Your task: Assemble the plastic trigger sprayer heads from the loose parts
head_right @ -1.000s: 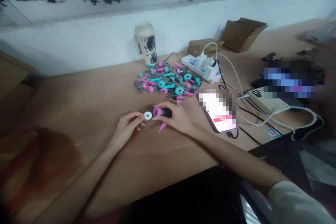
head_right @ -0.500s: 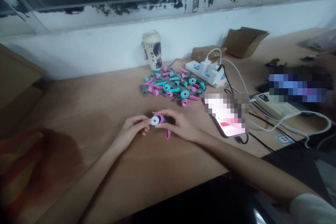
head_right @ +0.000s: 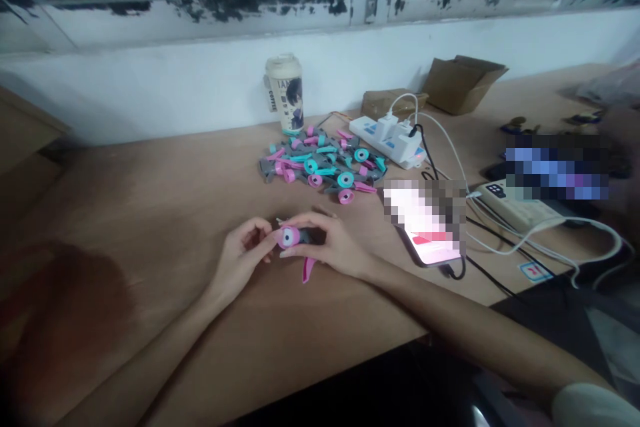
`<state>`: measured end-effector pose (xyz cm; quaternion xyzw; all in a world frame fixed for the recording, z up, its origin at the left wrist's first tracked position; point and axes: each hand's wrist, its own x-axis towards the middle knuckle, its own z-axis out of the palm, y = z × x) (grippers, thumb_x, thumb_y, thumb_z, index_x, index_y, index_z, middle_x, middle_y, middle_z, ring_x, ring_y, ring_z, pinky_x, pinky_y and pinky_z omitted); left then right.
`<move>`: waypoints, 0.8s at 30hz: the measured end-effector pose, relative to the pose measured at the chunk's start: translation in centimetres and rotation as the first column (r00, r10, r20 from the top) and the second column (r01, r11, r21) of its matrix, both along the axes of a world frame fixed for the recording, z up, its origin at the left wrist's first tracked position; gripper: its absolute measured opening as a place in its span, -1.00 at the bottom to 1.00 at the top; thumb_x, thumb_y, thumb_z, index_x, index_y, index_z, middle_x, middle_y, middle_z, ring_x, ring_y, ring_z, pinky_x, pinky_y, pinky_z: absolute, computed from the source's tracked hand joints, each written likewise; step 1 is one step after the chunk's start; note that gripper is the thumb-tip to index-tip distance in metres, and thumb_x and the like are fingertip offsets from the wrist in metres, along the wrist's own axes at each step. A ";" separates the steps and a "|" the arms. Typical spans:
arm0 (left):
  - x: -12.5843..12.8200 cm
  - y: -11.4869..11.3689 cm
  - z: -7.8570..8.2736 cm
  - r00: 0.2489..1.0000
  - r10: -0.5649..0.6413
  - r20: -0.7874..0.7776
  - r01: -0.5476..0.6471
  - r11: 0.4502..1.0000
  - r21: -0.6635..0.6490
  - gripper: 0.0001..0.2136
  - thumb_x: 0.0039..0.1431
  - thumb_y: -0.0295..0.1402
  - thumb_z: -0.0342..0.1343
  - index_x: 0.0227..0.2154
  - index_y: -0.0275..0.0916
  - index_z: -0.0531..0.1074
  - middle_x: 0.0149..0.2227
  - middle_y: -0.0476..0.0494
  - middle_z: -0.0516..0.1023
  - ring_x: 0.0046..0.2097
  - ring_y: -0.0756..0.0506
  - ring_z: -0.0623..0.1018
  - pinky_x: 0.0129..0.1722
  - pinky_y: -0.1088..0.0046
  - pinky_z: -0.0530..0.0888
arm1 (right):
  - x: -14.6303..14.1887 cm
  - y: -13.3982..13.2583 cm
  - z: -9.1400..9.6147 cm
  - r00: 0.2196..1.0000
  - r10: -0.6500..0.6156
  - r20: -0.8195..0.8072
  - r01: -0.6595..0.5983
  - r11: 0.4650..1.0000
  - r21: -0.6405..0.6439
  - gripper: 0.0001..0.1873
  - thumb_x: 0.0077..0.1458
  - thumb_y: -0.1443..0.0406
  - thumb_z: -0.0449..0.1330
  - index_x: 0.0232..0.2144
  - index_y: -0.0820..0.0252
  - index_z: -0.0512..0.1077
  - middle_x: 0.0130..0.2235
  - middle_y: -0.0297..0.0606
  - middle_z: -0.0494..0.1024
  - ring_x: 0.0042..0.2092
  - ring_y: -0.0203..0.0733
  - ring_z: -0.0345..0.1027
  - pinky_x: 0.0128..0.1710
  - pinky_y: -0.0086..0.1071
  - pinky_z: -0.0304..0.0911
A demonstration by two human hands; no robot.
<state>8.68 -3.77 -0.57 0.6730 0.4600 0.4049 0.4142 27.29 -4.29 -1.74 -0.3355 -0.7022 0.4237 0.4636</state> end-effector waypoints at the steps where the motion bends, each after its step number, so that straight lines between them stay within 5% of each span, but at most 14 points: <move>1: 0.1 -0.3 0.0 0.999 0.032 -0.002 -0.032 0.998 0.053 -0.80 0.01 -0.25 0.14 -0.53 -0.26 0.31 -0.56 0.05 0.27 -0.52 0.07 0.30 -0.55 0.59 0.29 | 0.0 0.0 0.1 1.000 0.008 -0.021 -0.009 1.000 -0.011 -0.62 -0.14 0.22 0.34 -0.19 0.05 0.44 -0.10 -0.30 0.52 -0.04 -0.18 0.39 0.03 -0.19 0.28; 7: 0.6 -1.4 0.4 0.995 0.050 -0.091 -0.023 0.960 0.278 -0.91 0.03 -0.35 0.13 -0.40 -0.22 0.37 -0.40 -0.03 0.32 -0.39 0.02 0.38 -0.46 0.57 0.34 | 0.1 0.2 -0.1 0.993 0.043 -0.110 -0.049 0.997 -0.060 -0.61 -0.19 0.26 0.37 -0.23 0.07 0.44 -0.15 -0.32 0.52 -0.08 -0.22 0.40 -0.01 -0.23 0.30; 16: 0.7 -1.5 1.5 0.972 0.052 -0.230 0.037 0.929 0.368 -0.95 0.02 -0.38 0.17 -0.42 -0.17 0.50 -0.42 0.00 0.33 -0.49 0.08 0.37 -0.52 0.58 0.35 | 0.4 0.5 -0.4 0.993 0.044 -0.107 -0.052 0.996 -0.069 -0.61 -0.26 0.26 0.41 -0.29 0.08 0.46 -0.25 -0.35 0.53 -0.17 -0.23 0.40 -0.10 -0.26 0.31; 24: 0.2 -1.2 1.2 0.935 0.043 -0.351 0.105 0.914 0.391 -0.93 0.03 -0.35 0.17 -0.41 -0.18 0.52 -0.41 0.00 0.41 -0.50 0.10 0.38 -0.50 0.60 0.37 | 0.6 0.5 -0.4 0.986 -0.128 0.103 0.115 0.985 0.126 -0.64 -0.32 0.16 0.43 -0.38 0.05 0.50 -0.35 -0.35 0.54 -0.24 -0.19 0.38 -0.14 -0.20 0.22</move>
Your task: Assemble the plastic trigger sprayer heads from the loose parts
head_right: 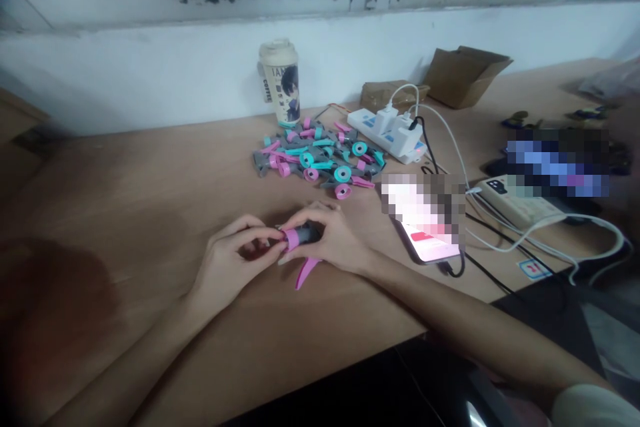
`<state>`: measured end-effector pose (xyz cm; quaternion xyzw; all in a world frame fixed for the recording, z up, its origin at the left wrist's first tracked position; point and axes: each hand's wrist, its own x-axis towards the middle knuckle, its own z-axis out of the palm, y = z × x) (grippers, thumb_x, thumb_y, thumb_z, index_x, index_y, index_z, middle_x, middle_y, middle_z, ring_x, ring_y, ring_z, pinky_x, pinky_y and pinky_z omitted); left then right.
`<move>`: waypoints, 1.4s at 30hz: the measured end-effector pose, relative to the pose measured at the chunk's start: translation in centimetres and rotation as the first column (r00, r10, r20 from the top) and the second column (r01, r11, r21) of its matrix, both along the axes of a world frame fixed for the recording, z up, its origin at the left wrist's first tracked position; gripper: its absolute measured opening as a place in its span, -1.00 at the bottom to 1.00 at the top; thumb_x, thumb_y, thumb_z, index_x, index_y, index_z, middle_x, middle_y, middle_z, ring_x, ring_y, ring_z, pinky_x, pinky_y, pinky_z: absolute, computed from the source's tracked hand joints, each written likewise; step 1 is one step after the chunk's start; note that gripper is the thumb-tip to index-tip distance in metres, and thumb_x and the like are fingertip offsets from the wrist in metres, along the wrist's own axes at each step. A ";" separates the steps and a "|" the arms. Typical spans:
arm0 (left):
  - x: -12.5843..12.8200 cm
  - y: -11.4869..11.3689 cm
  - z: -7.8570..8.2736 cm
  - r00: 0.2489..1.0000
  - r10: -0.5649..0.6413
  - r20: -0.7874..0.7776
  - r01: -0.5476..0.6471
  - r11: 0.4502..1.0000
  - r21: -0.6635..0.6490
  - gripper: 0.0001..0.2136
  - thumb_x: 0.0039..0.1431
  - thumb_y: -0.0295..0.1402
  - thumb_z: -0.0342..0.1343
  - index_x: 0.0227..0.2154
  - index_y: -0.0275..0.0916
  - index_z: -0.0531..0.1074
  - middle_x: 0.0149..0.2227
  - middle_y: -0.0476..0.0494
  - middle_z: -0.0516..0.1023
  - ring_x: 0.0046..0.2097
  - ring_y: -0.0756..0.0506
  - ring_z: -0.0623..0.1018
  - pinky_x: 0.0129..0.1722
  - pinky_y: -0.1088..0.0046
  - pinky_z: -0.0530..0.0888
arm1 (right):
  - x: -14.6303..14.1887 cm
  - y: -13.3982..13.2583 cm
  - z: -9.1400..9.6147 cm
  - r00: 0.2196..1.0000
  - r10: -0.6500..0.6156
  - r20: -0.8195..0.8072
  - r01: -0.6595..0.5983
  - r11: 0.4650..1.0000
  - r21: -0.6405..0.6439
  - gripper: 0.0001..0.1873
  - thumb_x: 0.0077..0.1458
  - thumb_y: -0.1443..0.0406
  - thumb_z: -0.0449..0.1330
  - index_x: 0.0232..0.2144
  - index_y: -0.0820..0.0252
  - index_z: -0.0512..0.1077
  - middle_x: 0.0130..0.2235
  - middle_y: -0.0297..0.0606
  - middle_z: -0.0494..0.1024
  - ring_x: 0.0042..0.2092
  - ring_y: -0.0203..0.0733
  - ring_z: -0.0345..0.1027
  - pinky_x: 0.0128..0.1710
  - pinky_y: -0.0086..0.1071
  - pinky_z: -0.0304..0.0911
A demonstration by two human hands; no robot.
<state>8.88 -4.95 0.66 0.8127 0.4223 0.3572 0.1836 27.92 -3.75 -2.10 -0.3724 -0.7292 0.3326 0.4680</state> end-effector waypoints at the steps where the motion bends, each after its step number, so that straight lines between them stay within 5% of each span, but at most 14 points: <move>1: 0.0 0.0 0.0 1.000 0.000 -0.015 0.000 1.000 0.006 -0.93 0.03 -0.35 0.17 -0.41 -0.19 0.52 -0.40 0.00 0.41 -0.49 0.09 0.39 -0.49 0.60 0.37 | 0.0 0.0 0.0 1.000 -0.012 0.005 0.012 1.000 0.009 -0.65 -0.32 0.15 0.43 -0.38 0.05 0.50 -0.35 -0.35 0.54 -0.24 -0.19 0.37 -0.14 -0.20 0.22; 9: 0.7 -0.3 -0.4 0.996 0.064 0.062 -0.062 0.997 -0.034 -0.94 0.03 -0.41 0.15 -0.51 -0.24 0.46 -0.51 0.02 0.34 -0.48 0.07 0.37 -0.50 0.58 0.33 | -0.1 0.0 -0.2 0.999 -0.016 -0.041 0.016 1.000 0.015 -0.63 -0.32 0.17 0.43 -0.36 0.05 0.49 -0.33 -0.34 0.55 -0.26 -0.19 0.39 -0.13 -0.20 0.19; 12: 0.9 -0.1 -0.3 0.987 0.044 0.152 -0.009 0.975 -0.220 -0.91 0.03 -0.40 0.14 -0.54 -0.26 0.45 -0.52 0.01 0.35 -0.49 0.06 0.37 -0.53 0.59 0.33 | -0.1 0.0 -0.1 0.999 -0.044 0.012 0.043 0.997 0.060 -0.64 -0.30 0.17 0.42 -0.36 0.03 0.48 -0.35 -0.38 0.55 -0.25 -0.18 0.38 -0.06 -0.14 0.12; 17: 0.9 0.2 -0.5 0.943 0.047 0.330 0.137 0.848 -0.512 -0.72 0.16 -0.24 0.01 -0.55 -0.29 0.44 -0.53 -0.02 0.37 -0.55 0.07 0.39 -0.59 0.58 0.37 | -0.2 -0.1 0.1 0.998 -0.067 0.011 0.065 0.994 0.092 -0.65 -0.28 0.18 0.42 -0.36 0.01 0.47 -0.35 -0.40 0.55 -0.24 -0.18 0.37 -0.06 -0.14 0.11; 24: 0.8 -0.1 -0.8 0.970 0.000 0.244 0.053 0.976 -0.209 -0.87 0.10 -0.34 0.11 -0.47 -0.27 0.48 -0.47 -0.03 0.36 -0.49 0.07 0.37 -0.56 0.59 0.32 | 0.0 0.0 0.0 0.997 -0.074 0.008 0.073 0.992 0.101 -0.66 -0.25 0.16 0.40 -0.32 -0.01 0.49 -0.33 -0.38 0.56 -0.23 -0.16 0.37 -0.09 -0.15 0.13; 34: 0.3 -0.5 -0.3 0.971 -0.131 0.200 0.155 0.982 -0.106 -0.83 0.19 -0.34 0.01 -0.28 -0.23 0.49 -0.34 -0.08 0.36 -0.40 0.05 0.42 -0.49 0.54 0.39 | -0.2 0.1 -0.1 0.995 -0.065 -0.073 0.066 0.998 0.010 -0.65 -0.27 0.16 0.41 -0.34 0.03 0.49 -0.29 -0.32 0.57 -0.20 -0.15 0.41 -0.10 -0.15 0.21; 42: 0.5 -0.3 -0.6 0.992 -0.049 0.114 0.054 0.998 -0.033 -0.87 0.17 -0.38 0.05 -0.25 -0.20 0.45 -0.35 -0.04 0.36 -0.41 0.07 0.40 -0.51 0.61 0.36 | -0.3 0.2 -0.3 0.990 -0.041 -0.131 0.042 0.999 0.004 -0.65 -0.29 0.19 0.42 -0.34 0.05 0.49 -0.29 -0.31 0.56 -0.21 -0.16 0.42 -0.13 -0.19 0.24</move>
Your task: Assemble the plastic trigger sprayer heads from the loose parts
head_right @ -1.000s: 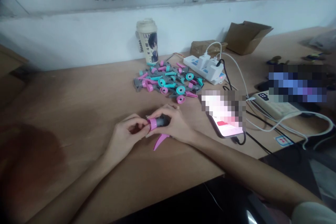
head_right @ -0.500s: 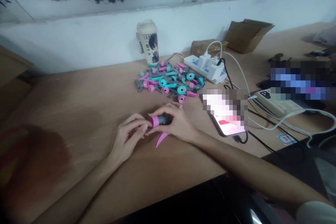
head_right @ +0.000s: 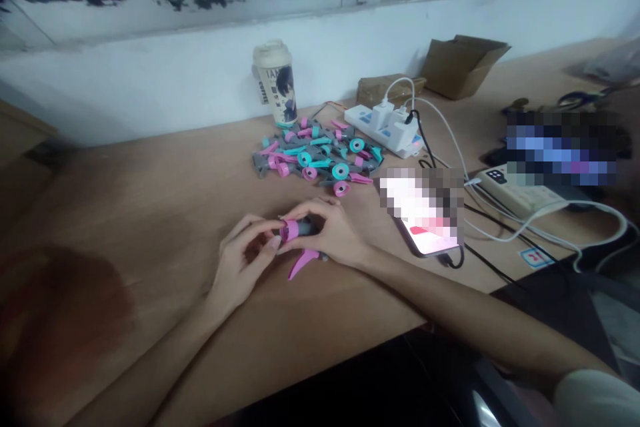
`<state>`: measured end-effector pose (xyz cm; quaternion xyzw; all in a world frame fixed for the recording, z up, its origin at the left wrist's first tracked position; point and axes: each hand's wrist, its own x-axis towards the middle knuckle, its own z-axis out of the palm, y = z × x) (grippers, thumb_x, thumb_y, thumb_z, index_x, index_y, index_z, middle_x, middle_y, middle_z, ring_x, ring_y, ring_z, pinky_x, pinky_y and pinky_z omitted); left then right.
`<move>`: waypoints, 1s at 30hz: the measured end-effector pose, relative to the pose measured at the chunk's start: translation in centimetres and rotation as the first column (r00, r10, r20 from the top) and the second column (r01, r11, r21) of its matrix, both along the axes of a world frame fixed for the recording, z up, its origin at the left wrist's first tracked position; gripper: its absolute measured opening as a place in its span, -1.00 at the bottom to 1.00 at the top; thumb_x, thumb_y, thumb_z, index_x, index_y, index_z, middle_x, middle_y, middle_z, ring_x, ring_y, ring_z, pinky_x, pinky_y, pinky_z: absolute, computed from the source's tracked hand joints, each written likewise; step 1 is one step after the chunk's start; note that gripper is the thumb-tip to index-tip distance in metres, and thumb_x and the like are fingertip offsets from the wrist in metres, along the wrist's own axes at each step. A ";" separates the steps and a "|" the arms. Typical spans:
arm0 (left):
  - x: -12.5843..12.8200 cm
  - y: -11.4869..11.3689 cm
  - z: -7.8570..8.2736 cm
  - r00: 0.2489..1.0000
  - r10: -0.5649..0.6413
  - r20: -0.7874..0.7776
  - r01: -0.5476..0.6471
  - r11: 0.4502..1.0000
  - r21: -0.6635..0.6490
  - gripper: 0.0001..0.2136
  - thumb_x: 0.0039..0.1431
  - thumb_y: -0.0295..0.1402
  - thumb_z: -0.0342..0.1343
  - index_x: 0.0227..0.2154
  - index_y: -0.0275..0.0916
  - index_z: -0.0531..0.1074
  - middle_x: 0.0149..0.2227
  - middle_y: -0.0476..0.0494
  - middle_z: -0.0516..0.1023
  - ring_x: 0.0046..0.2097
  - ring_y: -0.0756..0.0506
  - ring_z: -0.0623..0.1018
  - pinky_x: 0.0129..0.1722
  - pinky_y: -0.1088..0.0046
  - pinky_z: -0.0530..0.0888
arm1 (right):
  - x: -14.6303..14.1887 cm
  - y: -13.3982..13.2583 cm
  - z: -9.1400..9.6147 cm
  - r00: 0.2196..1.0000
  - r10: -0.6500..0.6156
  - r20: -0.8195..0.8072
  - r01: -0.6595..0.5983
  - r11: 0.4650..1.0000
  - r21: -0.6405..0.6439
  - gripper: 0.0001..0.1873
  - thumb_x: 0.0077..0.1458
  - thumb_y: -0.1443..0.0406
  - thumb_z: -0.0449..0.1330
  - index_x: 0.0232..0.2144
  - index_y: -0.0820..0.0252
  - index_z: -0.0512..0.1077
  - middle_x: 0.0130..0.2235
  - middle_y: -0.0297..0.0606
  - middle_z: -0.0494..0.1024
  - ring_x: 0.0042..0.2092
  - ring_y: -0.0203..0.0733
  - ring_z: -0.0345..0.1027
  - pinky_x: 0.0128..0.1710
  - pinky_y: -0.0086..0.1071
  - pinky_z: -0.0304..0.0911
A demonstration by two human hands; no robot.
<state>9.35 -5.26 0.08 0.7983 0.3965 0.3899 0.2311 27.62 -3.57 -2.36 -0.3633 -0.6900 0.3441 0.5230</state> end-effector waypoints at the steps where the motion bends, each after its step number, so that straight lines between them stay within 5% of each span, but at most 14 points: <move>1: 0.0 0.0 -0.1 1.000 0.011 -0.019 -0.011 1.000 0.016 -0.88 0.15 -0.38 0.06 -0.27 -0.20 0.45 -0.36 -0.04 0.36 -0.43 0.07 0.39 -0.52 0.61 0.35 | 0.0 0.0 0.0 1.000 0.000 0.007 0.000 1.000 0.005 -0.65 -0.28 0.20 0.42 -0.34 0.05 0.49 -0.29 -0.31 0.56 -0.21 -0.17 0.42 -0.13 -0.19 0.24; 11: 0.3 -0.5 0.1 0.995 0.009 -0.097 -0.001 0.997 0.079 -0.95 0.08 -0.40 0.09 -0.40 -0.25 0.42 -0.46 0.02 0.29 -0.53 0.10 0.33 -0.53 0.59 0.35 | 0.2 0.0 0.1 0.997 -0.006 0.077 0.005 1.000 0.010 -0.70 -0.19 0.21 0.37 -0.30 0.05 0.50 -0.27 -0.31 0.57 -0.19 -0.16 0.40 -0.08 -0.15 0.20; 19: 0.1 -0.4 0.1 0.998 -0.050 -0.050 0.054 0.996 0.077 -0.86 0.12 -0.41 0.07 -0.24 -0.20 0.41 -0.39 -0.01 0.33 -0.49 0.09 0.37 -0.53 0.61 0.37 | 0.1 -0.1 0.1 0.997 0.004 0.075 -0.006 1.000 0.028 -0.70 -0.18 0.18 0.37 -0.31 0.06 0.48 -0.26 -0.30 0.57 -0.16 -0.14 0.42 -0.03 -0.13 0.17; 25: 0.3 -0.2 -0.5 0.993 0.118 -0.016 -0.119 0.993 -0.019 -0.74 0.03 -0.33 0.16 -0.20 -0.23 0.30 -0.31 -0.07 0.41 -0.41 0.04 0.45 -0.49 0.56 0.41 | -0.1 -0.1 0.3 0.984 -0.043 0.172 0.023 0.993 0.119 -0.71 -0.16 0.19 0.36 -0.32 0.05 0.45 -0.26 -0.34 0.59 -0.17 -0.14 0.42 0.08 -0.04 -0.03; 30: 0.4 0.0 -0.6 0.990 0.110 -0.083 -0.122 0.981 -0.153 -0.70 0.06 -0.23 0.15 -0.18 -0.21 0.29 -0.28 -0.09 0.50 -0.33 -0.03 0.51 -0.39 0.46 0.44 | -0.2 -0.1 0.2 0.954 -0.056 0.296 0.011 0.988 0.151 -0.63 -0.14 0.21 0.34 -0.22 0.04 0.39 -0.13 -0.31 0.55 -0.04 -0.11 0.38 0.11 -0.03 -0.09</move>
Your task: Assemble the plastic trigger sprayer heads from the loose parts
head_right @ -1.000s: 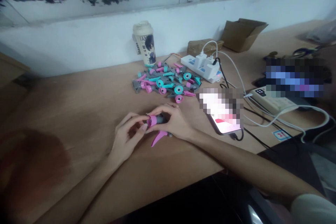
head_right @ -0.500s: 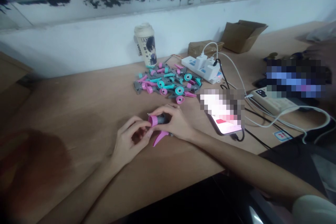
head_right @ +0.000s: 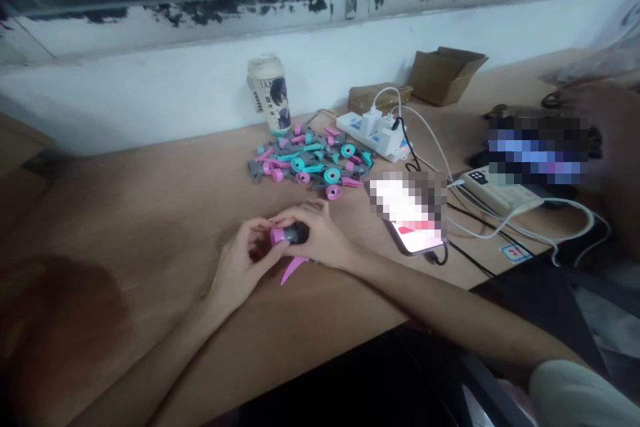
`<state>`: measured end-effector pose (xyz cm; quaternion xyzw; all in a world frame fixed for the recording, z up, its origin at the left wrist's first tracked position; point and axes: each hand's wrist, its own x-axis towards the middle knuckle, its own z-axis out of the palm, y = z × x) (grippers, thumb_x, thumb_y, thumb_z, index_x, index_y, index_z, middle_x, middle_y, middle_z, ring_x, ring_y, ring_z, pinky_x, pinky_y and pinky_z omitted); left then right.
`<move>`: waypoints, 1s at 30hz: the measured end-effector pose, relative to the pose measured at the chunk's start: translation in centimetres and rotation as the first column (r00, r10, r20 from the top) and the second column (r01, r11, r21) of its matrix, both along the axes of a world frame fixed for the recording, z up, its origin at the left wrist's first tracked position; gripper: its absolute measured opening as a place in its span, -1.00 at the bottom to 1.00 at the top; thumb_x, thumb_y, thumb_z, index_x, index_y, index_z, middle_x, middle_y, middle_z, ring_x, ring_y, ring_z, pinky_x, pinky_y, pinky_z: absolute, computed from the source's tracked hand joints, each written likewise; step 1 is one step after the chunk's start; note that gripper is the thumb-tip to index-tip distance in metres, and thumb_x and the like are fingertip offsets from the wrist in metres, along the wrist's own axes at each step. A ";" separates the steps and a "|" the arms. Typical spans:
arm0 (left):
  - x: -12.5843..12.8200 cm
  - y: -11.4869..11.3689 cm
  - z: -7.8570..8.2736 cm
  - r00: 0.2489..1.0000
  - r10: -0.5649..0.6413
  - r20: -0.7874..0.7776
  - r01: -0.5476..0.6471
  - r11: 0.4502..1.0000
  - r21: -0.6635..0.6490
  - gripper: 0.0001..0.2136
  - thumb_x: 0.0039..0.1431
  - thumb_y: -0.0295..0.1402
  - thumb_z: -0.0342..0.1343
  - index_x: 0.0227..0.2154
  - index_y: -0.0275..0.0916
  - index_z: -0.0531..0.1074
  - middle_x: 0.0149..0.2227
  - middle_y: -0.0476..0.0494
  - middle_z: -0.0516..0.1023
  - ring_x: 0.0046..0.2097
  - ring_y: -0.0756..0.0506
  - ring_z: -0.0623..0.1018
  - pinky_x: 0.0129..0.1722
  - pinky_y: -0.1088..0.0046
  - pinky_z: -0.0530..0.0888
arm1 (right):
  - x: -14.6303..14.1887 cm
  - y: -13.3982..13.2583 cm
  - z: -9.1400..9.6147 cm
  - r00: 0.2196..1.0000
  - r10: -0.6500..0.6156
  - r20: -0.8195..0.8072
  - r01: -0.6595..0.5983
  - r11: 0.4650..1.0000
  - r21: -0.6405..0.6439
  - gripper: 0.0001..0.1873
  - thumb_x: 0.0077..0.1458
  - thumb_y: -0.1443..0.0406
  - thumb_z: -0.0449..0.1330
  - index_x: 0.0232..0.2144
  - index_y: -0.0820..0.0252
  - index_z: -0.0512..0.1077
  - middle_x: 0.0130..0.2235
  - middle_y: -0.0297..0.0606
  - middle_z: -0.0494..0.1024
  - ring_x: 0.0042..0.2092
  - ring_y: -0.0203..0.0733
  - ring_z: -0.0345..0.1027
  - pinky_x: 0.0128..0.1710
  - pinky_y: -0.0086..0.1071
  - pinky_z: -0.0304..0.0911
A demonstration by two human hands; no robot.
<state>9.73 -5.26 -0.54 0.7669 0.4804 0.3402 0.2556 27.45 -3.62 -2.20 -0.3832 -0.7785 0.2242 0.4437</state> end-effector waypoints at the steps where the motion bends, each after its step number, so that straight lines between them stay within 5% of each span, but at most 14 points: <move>1: 0.0 0.0 0.0 1.000 0.004 -0.002 -0.004 1.000 -0.008 -0.71 0.07 -0.21 0.14 -0.17 -0.20 0.30 -0.28 -0.09 0.51 -0.32 -0.04 0.52 -0.38 0.44 0.45 | 0.0 0.0 0.0 1.000 -0.004 0.009 0.004 1.000 0.000 -0.61 -0.14 0.22 0.34 -0.20 0.04 0.38 -0.11 -0.30 0.54 -0.01 -0.10 0.36 0.11 -0.03 -0.07; 9: -1.7 2.2 0.3 0.984 0.175 -0.022 -0.169 0.974 0.154 -0.74 0.13 -0.18 0.06 -0.17 -0.17 0.43 -0.26 -0.11 0.52 -0.29 -0.06 0.52 -0.26 0.39 0.46 | 0.1 -0.2 0.3 0.971 0.004 -0.239 -0.030 0.994 -0.106 -0.12 -0.20 0.13 0.37 0.14 -0.01 0.07 0.10 -0.14 0.35 0.08 -0.07 0.29 0.07 -0.08 0.18; 17: -10.8 8.0 1.2 0.838 0.533 -0.116 -0.521 0.845 0.123 -0.61 0.07 -0.05 0.02 -0.20 -0.23 0.48 -0.29 -0.18 0.56 -0.20 -0.19 0.53 -0.18 0.31 0.42 | 0.1 -0.2 0.4 0.971 -0.108 -0.212 0.072 0.983 -0.172 -0.50 -0.09 0.10 0.29 -0.10 0.09 0.30 -0.14 -0.22 0.51 -0.08 -0.16 0.40 -0.01 -0.16 0.26; 23: -15.1 8.7 1.9 0.850 0.503 -0.158 -0.489 0.864 0.119 -0.72 0.12 -0.12 -0.02 -0.27 -0.17 0.45 -0.32 -0.07 0.54 -0.23 -0.16 0.52 -0.23 0.34 0.41 | 0.0 -0.2 0.6 0.979 -0.158 -0.128 0.146 0.984 -0.098 -0.73 -0.01 0.15 0.24 -0.25 0.11 0.37 -0.30 -0.29 0.53 -0.23 -0.22 0.43 -0.17 -0.27 0.31; 30: -14.5 8.0 2.9 0.832 0.463 -0.306 -0.448 0.886 0.122 -0.74 0.13 -0.09 -0.01 -0.31 -0.15 0.43 -0.27 0.01 0.51 -0.19 -0.13 0.47 -0.14 0.35 0.37 | 2.1 1.1 1.1 0.923 -0.384 0.023 0.382 0.922 0.056 -0.85 0.09 0.22 0.13 -0.27 0.12 0.37 -0.30 -0.24 0.49 -0.25 -0.14 0.38 -0.27 -0.25 0.28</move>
